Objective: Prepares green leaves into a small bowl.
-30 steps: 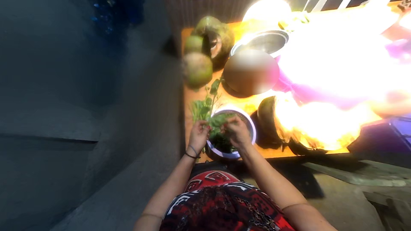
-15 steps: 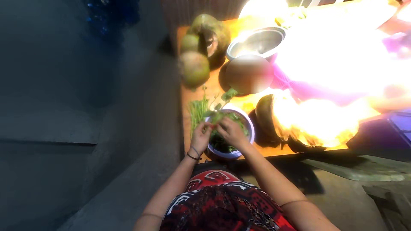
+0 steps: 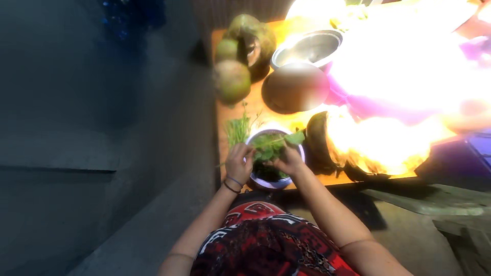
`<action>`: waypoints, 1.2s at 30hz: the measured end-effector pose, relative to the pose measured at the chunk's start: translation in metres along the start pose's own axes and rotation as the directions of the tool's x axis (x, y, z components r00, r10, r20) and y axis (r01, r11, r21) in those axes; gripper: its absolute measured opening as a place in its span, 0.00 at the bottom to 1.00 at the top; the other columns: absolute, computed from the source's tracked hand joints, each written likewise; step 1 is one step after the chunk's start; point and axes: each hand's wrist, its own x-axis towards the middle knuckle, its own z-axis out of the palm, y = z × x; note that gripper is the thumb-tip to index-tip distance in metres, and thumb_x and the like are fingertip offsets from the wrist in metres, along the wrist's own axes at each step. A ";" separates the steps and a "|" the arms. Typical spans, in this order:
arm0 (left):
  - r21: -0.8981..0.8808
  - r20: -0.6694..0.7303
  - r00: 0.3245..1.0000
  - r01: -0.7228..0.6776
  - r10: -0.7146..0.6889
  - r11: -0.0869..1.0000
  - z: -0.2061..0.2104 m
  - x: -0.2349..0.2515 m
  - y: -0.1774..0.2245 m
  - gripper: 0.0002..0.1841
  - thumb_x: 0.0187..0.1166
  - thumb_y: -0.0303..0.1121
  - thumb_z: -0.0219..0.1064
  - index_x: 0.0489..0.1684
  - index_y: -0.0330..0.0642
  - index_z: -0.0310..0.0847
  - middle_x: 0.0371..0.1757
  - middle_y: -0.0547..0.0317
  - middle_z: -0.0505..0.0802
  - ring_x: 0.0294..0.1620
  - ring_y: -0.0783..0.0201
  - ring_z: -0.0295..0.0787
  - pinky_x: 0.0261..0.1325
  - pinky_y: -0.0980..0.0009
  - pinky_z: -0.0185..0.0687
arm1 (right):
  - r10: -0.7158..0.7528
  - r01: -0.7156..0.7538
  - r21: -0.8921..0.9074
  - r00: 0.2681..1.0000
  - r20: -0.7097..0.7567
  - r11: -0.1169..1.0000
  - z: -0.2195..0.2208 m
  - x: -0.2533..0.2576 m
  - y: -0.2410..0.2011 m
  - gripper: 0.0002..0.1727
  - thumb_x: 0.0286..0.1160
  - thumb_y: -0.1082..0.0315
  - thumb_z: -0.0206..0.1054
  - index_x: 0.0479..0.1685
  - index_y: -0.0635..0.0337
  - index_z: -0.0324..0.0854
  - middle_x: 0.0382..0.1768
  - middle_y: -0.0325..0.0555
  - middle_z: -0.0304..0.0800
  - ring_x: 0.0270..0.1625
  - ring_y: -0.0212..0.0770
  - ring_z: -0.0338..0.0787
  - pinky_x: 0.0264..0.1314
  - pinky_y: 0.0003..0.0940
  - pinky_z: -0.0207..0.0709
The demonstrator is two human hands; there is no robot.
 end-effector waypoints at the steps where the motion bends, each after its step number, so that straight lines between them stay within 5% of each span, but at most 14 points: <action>1: 0.015 -0.014 1.000 -0.019 0.019 1.000 0.000 0.001 -0.001 0.05 0.78 0.29 0.69 0.41 0.38 0.91 0.43 0.51 0.92 0.49 0.55 0.89 0.56 0.58 0.86 | 0.045 -0.045 0.002 0.998 0.049 0.999 -0.001 0.000 0.000 0.23 0.97 0.50 0.38 0.55 0.52 0.77 0.40 0.45 0.91 0.40 0.43 0.93 0.38 0.45 0.90; 5: 0.065 -0.050 0.996 -0.065 0.068 0.996 0.000 0.004 -0.005 0.06 0.78 0.30 0.70 0.41 0.39 0.92 0.43 0.51 0.93 0.48 0.55 0.89 0.56 0.59 0.84 | -0.005 0.006 -0.009 0.990 0.140 1.000 -0.002 -0.002 0.000 0.25 0.96 0.51 0.37 0.50 0.51 0.81 0.40 0.43 0.94 0.40 0.42 0.95 0.37 0.45 0.91; 7: 0.090 -0.053 0.996 -0.072 0.077 0.993 -0.002 0.005 -0.004 0.06 0.78 0.30 0.70 0.40 0.39 0.92 0.43 0.51 0.93 0.48 0.53 0.89 0.55 0.58 0.84 | -0.132 0.141 -0.035 0.972 0.192 0.989 -0.006 -0.003 0.002 0.18 0.85 0.63 0.43 0.42 0.49 0.82 0.37 0.39 0.94 0.39 0.39 0.95 0.37 0.45 0.92; 9: 0.127 -0.054 0.994 -0.089 0.096 0.988 -0.003 0.005 -0.004 0.05 0.77 0.29 0.70 0.40 0.40 0.93 0.44 0.49 0.93 0.47 0.52 0.89 0.53 0.57 0.84 | -0.194 0.222 -0.081 0.947 0.257 0.972 -0.012 -0.001 0.000 0.14 0.78 0.64 0.50 0.37 0.47 0.83 0.34 0.35 0.94 0.37 0.36 0.95 0.37 0.42 0.92; 12: 0.184 -0.056 0.989 -0.123 0.135 0.975 -0.003 0.004 -0.003 0.05 0.75 0.28 0.71 0.40 0.40 0.94 0.44 0.47 0.93 0.45 0.50 0.89 0.49 0.56 0.85 | -0.218 0.258 -0.213 0.957 0.193 0.942 -0.007 -0.005 -0.005 0.12 0.88 0.64 0.54 0.44 0.56 0.83 0.35 0.39 0.94 0.36 0.36 0.94 0.36 0.39 0.92; 16: 0.186 -0.072 0.989 -0.114 0.129 0.976 0.000 0.002 -0.003 0.05 0.76 0.28 0.71 0.39 0.39 0.93 0.44 0.47 0.93 0.45 0.50 0.89 0.50 0.57 0.85 | -0.184 0.203 -0.393 0.979 0.085 0.897 0.004 -0.010 -0.010 0.02 0.82 0.74 0.67 0.46 0.62 0.81 0.34 0.42 0.93 0.34 0.37 0.93 0.38 0.37 0.91; 20: 0.156 -0.070 0.992 -0.093 0.105 0.983 0.001 0.000 -0.003 0.06 0.77 0.30 0.70 0.40 0.37 0.92 0.43 0.48 0.93 0.45 0.52 0.90 0.51 0.59 0.86 | -0.245 0.287 -0.486 0.958 0.149 0.825 0.003 -0.014 -0.011 0.02 0.82 0.76 0.66 0.44 0.62 0.84 0.32 0.38 0.93 0.34 0.31 0.92 0.42 0.30 0.90; 22: 0.151 -0.033 0.996 -0.072 0.078 0.986 0.000 -0.002 -0.003 0.10 0.80 0.30 0.67 0.48 0.37 0.92 0.45 0.47 0.95 0.48 0.51 0.92 0.55 0.56 0.87 | -0.303 0.356 -0.532 0.934 0.187 0.768 0.002 -0.015 -0.011 0.05 0.82 0.77 0.64 0.41 0.60 0.83 0.29 0.35 0.90 0.31 0.28 0.90 0.40 0.27 0.89; 27: 0.101 0.025 0.999 -0.027 0.025 0.995 0.001 -0.006 0.001 0.12 0.83 0.32 0.66 0.55 0.37 0.93 0.42 0.49 0.97 0.45 0.52 0.94 0.53 0.55 0.88 | -0.278 0.301 -0.688 0.949 0.149 0.661 -0.001 -0.012 -0.008 0.10 0.89 0.68 0.57 0.40 0.59 0.83 0.24 0.34 0.87 0.27 0.29 0.87 0.36 0.31 0.86; 32: -0.066 0.092 0.983 0.168 -0.162 0.984 0.002 -0.009 0.006 0.12 0.86 0.32 0.64 0.51 0.35 0.92 0.41 0.50 0.96 0.41 0.59 0.94 0.52 0.58 0.89 | -0.381 0.403 -0.552 0.910 0.161 0.730 0.000 -0.003 0.010 0.14 0.85 0.70 0.55 0.29 0.54 0.79 0.19 0.30 0.79 0.21 0.24 0.78 0.26 0.24 0.77; 36: -0.272 0.181 0.936 0.342 -0.302 0.899 0.001 -0.007 0.011 0.12 0.89 0.33 0.61 0.48 0.37 0.91 0.27 0.62 0.90 0.26 0.73 0.83 0.35 0.73 0.82 | -0.460 0.496 -0.287 0.868 0.186 0.820 0.005 0.002 0.022 0.17 0.83 0.71 0.51 0.32 0.48 0.85 0.27 0.26 0.89 0.29 0.22 0.86 0.36 0.23 0.83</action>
